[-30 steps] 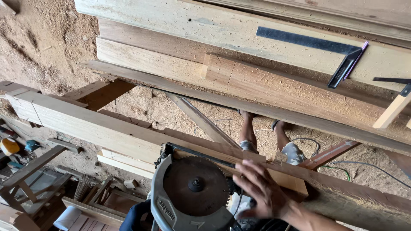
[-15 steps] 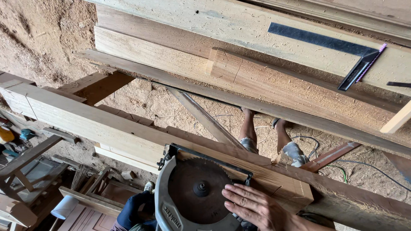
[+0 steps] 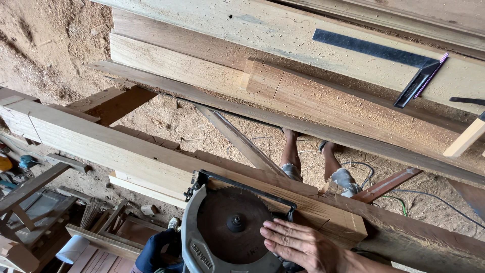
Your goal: The person marks a wood plank using a square and pencil, and then cuts the plank along the marked lines using a handheld circular saw.
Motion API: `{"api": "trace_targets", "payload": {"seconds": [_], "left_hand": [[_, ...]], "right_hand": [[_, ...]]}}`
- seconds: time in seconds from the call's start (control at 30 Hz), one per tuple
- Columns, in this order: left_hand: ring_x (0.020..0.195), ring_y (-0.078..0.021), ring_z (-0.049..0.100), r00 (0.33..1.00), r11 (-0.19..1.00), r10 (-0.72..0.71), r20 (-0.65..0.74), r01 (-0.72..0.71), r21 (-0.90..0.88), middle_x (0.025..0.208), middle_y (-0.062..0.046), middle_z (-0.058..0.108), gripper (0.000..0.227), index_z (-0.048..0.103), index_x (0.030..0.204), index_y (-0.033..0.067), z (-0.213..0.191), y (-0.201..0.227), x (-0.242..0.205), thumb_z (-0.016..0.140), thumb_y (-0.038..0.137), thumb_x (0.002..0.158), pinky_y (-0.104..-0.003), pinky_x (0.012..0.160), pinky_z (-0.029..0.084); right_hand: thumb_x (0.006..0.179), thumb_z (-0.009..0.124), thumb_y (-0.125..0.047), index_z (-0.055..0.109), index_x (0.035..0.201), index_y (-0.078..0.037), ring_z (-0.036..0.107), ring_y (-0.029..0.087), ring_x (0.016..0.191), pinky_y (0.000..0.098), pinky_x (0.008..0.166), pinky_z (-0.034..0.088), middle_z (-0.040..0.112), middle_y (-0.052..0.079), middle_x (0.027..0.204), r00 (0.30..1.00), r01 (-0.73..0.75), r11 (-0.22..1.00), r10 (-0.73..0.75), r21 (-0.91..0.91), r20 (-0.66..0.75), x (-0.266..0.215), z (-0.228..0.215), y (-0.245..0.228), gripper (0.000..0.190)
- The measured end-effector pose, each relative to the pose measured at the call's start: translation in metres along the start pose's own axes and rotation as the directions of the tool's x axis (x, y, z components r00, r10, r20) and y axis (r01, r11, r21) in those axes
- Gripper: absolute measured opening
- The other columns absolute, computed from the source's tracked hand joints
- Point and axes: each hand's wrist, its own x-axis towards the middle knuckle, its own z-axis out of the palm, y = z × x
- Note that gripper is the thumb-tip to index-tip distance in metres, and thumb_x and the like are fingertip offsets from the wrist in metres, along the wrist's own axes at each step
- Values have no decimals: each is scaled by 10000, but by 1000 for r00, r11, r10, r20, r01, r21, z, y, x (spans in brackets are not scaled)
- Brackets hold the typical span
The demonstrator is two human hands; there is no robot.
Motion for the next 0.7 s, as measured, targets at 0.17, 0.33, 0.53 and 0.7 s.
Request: {"api": "trace_targets", "payload": {"seconds": [0.17,0.33,0.53,0.7], "left_hand": [[1082,-166,778,987,994,110,-116,-111,-4,1145,-129,793,545,719,1221,-15,2,1,-2,848,37,694,-243,950,601],[1163,-188,748,953,956,286,96,-278,-89,1254,-157,749,791,580,1338,-60,-4,-85,7,937,99,651,-306,993,597],[911,-185,811,947,980,-122,-299,68,-186,950,-160,856,313,772,1059,-54,20,133,-43,795,43,762,-279,883,631],[871,-216,745,985,859,156,-68,-169,-484,897,-146,765,222,688,989,-19,16,258,-66,673,131,827,-344,905,576]], "right_hand": [[1080,451,-35,537,1404,75,553,430,1388,565,1171,447,542,266,1479,999,-21,999,20,32,36,0,-4,-2,353],[1098,388,-104,486,1449,47,518,445,1424,554,1194,441,487,303,1511,997,-83,994,82,74,17,2,-8,-10,395],[996,617,-15,613,1153,-27,627,218,881,390,768,629,615,84,1003,976,130,981,-153,-147,-157,-15,-8,-29,158],[1027,660,-254,596,954,-19,573,208,637,350,544,462,609,67,788,976,50,899,-136,-434,-171,4,-9,-56,254]]}}
